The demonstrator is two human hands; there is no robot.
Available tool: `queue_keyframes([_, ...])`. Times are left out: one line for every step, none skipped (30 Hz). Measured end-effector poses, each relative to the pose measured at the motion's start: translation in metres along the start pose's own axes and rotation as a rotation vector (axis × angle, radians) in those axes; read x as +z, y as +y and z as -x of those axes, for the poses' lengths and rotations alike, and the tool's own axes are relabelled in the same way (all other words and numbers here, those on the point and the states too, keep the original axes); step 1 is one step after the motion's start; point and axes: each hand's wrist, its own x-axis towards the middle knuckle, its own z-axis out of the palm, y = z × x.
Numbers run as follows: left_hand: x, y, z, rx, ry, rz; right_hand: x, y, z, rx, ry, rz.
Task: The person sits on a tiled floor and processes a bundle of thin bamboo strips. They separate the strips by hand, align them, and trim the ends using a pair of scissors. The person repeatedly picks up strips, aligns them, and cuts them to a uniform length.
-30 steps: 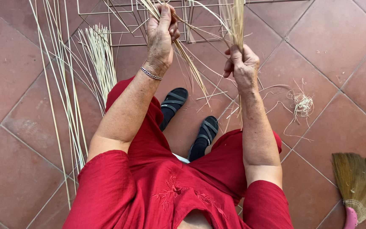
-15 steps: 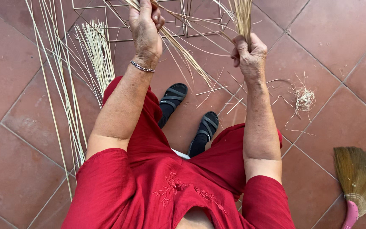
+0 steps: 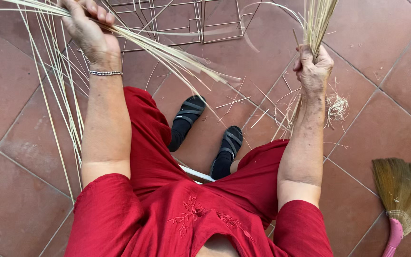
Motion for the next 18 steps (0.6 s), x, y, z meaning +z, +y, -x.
queue_keyframes([0.001,-0.008,0.002,0.009,0.001,-0.028,0.003,-0.008,0.003,0.041,-0.013,-0.072])
queue_keyframes([0.005,-0.012,0.005,0.023,0.006,-0.056,0.01,-0.015,0.004,0.041,-0.041,-0.109])
queue_keyframes([0.012,-0.02,0.013,-0.006,-0.024,-0.072,0.018,-0.023,0.005,0.042,-0.069,-0.145])
queue_keyframes([0.025,-0.029,0.024,-0.031,-0.052,-0.087,0.029,-0.03,0.005,0.04,-0.1,-0.18])
queue_keyframes([0.041,-0.037,0.036,-0.06,-0.056,-0.074,0.04,-0.035,0.007,0.031,-0.119,-0.193])
queue_keyframes([0.058,-0.043,0.048,-0.087,-0.059,-0.061,0.051,-0.039,0.01,0.02,-0.141,-0.206])
queue_keyframes([0.074,-0.047,0.065,-0.108,-0.137,-0.139,0.062,-0.042,0.012,0.01,-0.162,-0.219])
queue_keyframes([0.089,-0.049,0.081,-0.133,-0.213,-0.219,0.071,-0.045,0.014,0.009,-0.191,-0.222])
queue_keyframes([0.102,-0.051,0.093,-0.194,-0.249,-0.244,0.081,-0.046,0.016,0.008,-0.219,-0.225])
queue_keyframes([0.113,-0.052,0.102,-0.259,-0.284,-0.27,0.089,-0.047,0.019,0.011,-0.247,-0.227])
queue_keyframes([0.124,-0.055,0.107,-0.307,-0.313,-0.258,0.096,-0.048,0.021,0.025,-0.27,-0.231])
queue_keyframes([0.131,-0.056,0.112,-0.358,-0.346,-0.248,0.103,-0.049,0.025,0.04,-0.289,-0.236])
queue_keyframes([0.135,-0.058,0.114,-0.396,-0.349,-0.242,0.108,-0.051,0.028,0.055,-0.308,-0.241])
queue_keyframes([0.138,-0.06,0.115,-0.437,-0.356,-0.237,0.111,-0.052,0.031,0.065,-0.32,-0.207])
queue_keyframes([0.139,-0.062,0.114,-0.479,-0.364,-0.232,0.113,-0.054,0.033,0.075,-0.333,-0.173])
queue_keyframes([0.138,-0.064,0.114,-0.449,-0.36,-0.246,0.113,-0.055,0.036,0.088,-0.339,-0.138])
queue_keyframes([0.135,-0.066,0.112,-0.419,-0.357,-0.26,0.113,-0.055,0.037,0.107,-0.356,-0.139])
queue_keyframes([0.131,-0.07,0.112,-0.39,-0.354,-0.274,0.112,-0.054,0.038,0.129,-0.372,-0.139])
